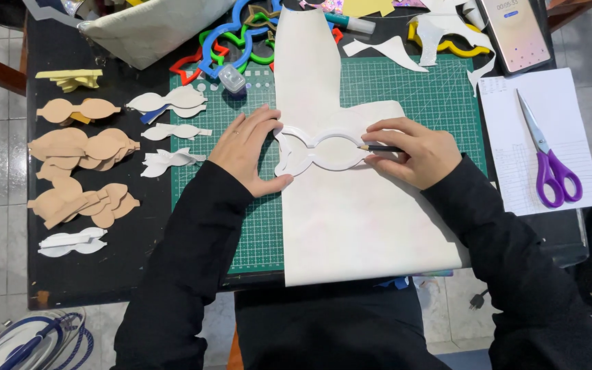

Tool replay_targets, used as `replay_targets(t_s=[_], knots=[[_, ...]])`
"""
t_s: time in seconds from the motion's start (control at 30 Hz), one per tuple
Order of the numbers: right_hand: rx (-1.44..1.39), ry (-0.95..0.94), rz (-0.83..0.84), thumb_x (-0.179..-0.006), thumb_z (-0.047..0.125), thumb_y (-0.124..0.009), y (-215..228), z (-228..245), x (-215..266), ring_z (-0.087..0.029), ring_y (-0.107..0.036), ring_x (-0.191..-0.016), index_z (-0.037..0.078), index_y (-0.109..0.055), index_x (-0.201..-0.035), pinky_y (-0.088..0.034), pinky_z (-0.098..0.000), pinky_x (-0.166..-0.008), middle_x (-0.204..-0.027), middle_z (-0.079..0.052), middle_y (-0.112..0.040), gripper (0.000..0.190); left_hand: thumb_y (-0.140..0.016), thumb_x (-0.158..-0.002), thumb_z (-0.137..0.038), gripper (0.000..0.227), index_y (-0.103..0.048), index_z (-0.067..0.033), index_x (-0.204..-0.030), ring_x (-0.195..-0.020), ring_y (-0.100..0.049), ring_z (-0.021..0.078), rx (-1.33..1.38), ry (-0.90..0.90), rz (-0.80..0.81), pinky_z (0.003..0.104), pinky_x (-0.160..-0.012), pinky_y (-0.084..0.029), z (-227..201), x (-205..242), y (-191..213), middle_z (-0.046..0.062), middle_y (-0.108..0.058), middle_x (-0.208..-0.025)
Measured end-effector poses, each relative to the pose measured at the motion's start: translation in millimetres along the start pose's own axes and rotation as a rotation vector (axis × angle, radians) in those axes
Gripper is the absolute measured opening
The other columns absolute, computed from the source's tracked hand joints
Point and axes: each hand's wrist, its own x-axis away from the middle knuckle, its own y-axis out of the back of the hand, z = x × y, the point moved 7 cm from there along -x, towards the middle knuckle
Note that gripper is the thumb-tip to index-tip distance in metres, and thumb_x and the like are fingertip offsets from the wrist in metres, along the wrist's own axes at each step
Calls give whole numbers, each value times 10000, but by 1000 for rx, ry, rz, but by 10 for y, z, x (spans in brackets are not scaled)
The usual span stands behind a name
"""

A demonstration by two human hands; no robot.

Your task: Trace a bow-shaped stencil pattern onto material using a pencil.

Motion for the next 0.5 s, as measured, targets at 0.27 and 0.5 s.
replay_targets(t_s=[0.27, 0.5], knots=[[28, -1, 21, -911, 353, -801, -16, -18, -5, -151, -689, -624, 288, -747, -1199, -530, -248, -560, -1237, 162, -693, 300, -796, -758, -545, 845, -456, -101, -1392, -1515, -305, 326, -13, -1, 25, 580, -1218, -200, -27, 0, 22, 120, -425, -1528], [32, -12, 22, -929, 376, -786, -17, -13, -8, -149, -689, -628, 297, -744, -1203, -530, -249, -571, -1247, 163, -687, 288, -772, -806, -591, 858, -446, -89, -1421, -1531, -267, 320, -10, -7, 38, 585, -1222, -176, -17, 24, 19, 123, -407, -1554]])
